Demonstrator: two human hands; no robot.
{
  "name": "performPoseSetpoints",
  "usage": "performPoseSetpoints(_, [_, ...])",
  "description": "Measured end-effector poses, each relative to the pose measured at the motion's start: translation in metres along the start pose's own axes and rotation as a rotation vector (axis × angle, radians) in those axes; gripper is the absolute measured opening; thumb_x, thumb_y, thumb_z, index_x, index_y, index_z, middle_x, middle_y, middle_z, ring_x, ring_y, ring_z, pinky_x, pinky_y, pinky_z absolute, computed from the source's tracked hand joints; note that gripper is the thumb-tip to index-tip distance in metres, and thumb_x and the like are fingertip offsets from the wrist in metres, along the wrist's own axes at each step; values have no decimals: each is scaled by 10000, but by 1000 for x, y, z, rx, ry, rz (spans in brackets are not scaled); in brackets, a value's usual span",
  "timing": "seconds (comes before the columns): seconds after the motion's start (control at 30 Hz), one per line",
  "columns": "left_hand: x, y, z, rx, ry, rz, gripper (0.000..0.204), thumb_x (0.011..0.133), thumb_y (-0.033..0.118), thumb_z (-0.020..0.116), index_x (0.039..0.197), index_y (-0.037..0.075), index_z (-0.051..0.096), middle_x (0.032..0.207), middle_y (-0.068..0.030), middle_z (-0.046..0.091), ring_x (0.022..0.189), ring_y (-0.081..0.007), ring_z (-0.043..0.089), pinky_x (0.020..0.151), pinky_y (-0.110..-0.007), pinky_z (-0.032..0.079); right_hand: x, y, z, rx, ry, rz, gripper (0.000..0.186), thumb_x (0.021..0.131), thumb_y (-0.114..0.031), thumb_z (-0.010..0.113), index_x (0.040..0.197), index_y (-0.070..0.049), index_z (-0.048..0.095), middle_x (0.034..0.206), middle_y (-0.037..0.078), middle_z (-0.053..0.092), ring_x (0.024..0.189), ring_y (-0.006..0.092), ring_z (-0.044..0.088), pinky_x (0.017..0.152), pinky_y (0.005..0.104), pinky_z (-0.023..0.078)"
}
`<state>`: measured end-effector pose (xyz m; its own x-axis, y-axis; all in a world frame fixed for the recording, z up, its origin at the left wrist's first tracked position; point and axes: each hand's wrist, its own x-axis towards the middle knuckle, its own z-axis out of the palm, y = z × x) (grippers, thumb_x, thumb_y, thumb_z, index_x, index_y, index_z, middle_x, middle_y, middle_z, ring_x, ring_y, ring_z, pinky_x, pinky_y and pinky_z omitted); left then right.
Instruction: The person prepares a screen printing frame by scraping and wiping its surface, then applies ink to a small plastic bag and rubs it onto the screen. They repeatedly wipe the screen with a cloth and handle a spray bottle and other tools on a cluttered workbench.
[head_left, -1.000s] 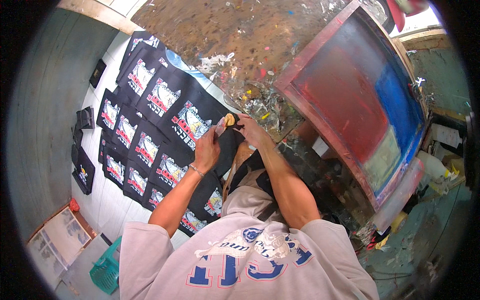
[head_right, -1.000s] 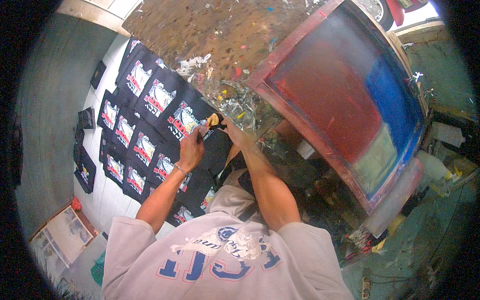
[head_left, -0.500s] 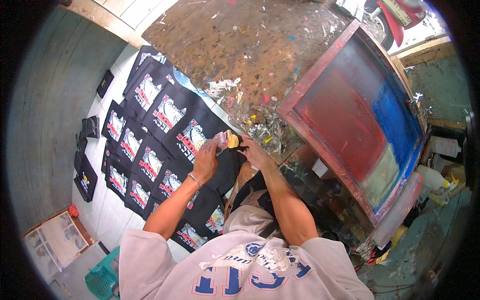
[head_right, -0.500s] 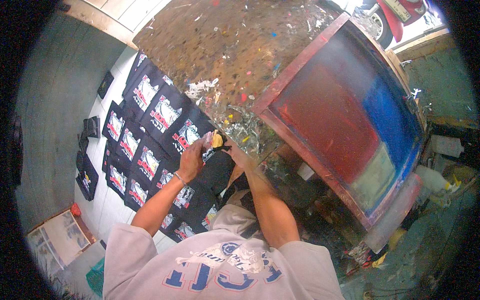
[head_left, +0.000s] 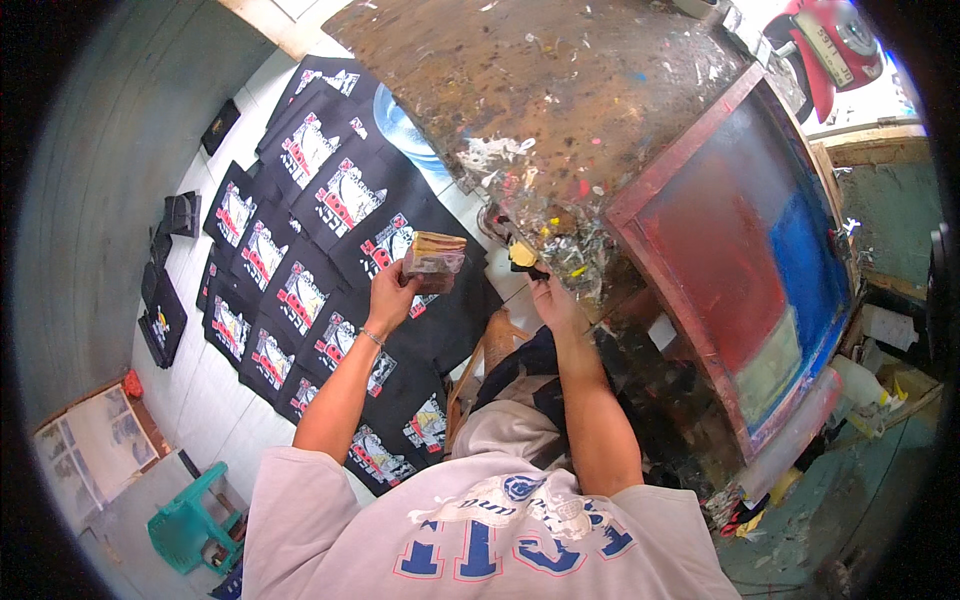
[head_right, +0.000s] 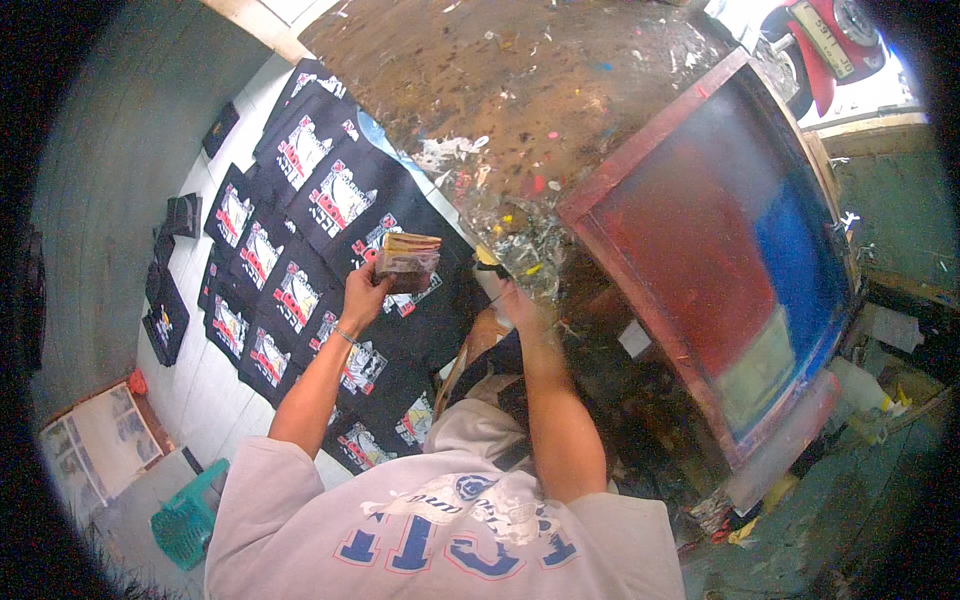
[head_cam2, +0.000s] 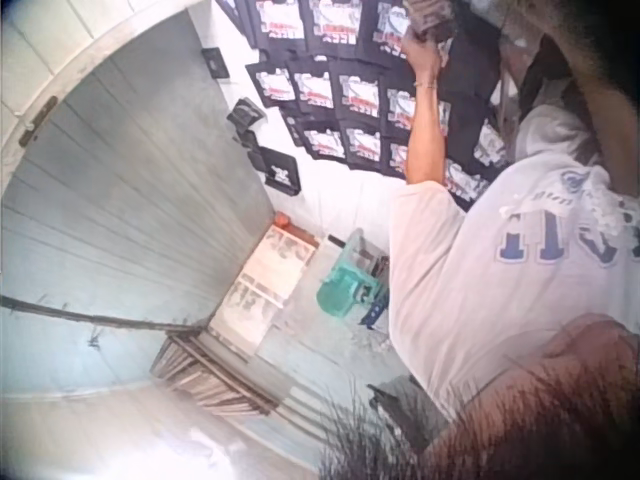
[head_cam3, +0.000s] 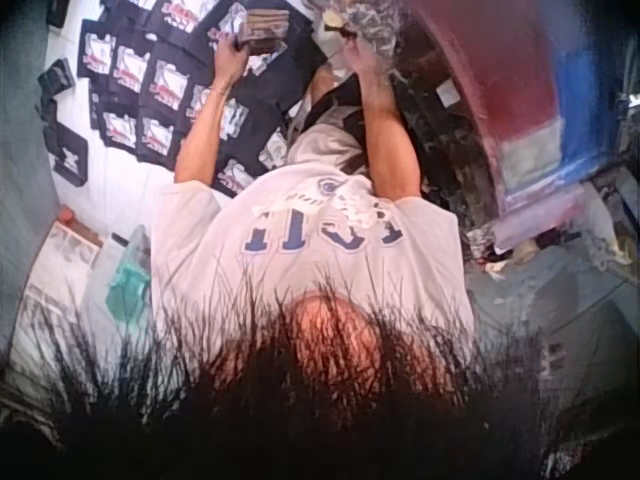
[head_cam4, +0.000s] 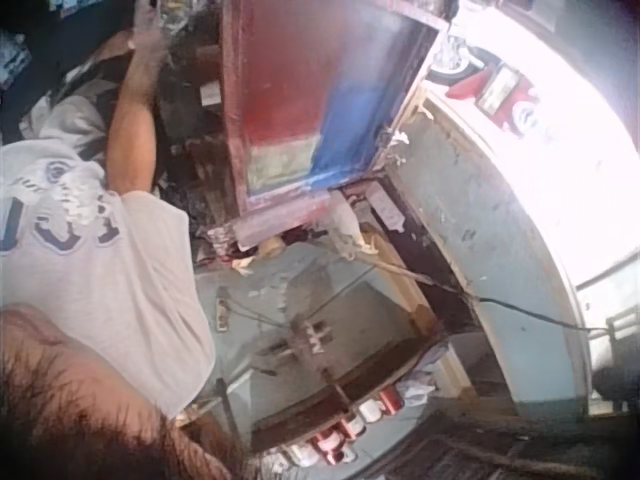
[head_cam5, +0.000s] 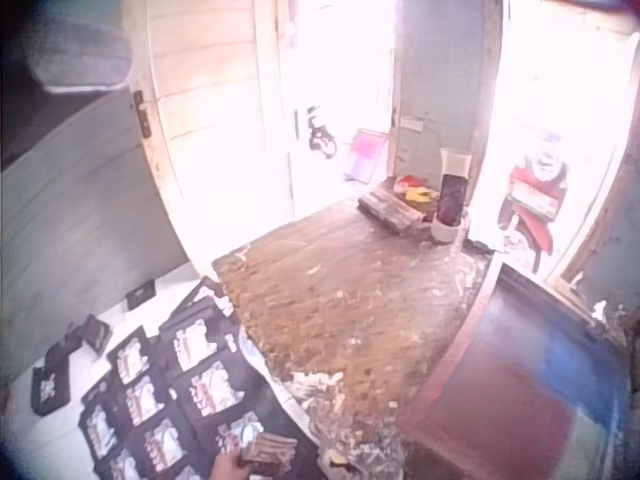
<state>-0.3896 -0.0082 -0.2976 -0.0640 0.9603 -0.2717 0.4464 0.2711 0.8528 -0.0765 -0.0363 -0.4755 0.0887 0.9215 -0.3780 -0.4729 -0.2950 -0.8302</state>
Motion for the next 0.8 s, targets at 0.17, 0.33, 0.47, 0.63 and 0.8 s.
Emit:
performPoseSetpoints(0.17, [-26,-25,-3,-121,113,-57,203,917,57,696,1103,-26,700,831,-84,740,703,-85,640,663,-293,513,0,-53,41,623,88,121,246,1052,-67,522,1267,47,559,1304,208,599,1208,287,603,1011,379,573])
performPoseSetpoints(0.33, [-43,-20,13,-102,218,-38,252,906,60,701,1144,-21,697,856,-112,743,753,-118,658,707,-319,516,21,-52,28,128,116,32,251,1055,-56,460,1255,83,521,1304,257,576,1243,376,572,1024,447,568])
performPoseSetpoints(0.47, [-49,11,14,-82,170,-104,316,912,53,697,1221,-11,685,917,-122,755,796,-102,649,747,-305,521,60,-1,-33,-850,131,-280,259,1057,-47,411,1246,112,490,1303,296,558,1271,448,547,1035,501,563])
performPoseSetpoints(0.63, [-66,16,22,-145,228,-128,345,916,48,710,1256,-2,682,906,-78,757,785,-64,611,731,-281,513,97,-22,-12,-1106,105,-371,284,1042,-54,430,1269,112,468,1349,308,513,1304,470,516,1060,536,535])
performPoseSetpoints(0.8, [-76,23,21,-137,207,-153,367,904,24,713,1268,-2,679,945,-91,771,819,-74,652,768,-282,529,123,-47,19,-1087,88,-293,326,1022,-66,468,1300,102,449,1407,310,462,1336,476,485,1089,564,500])
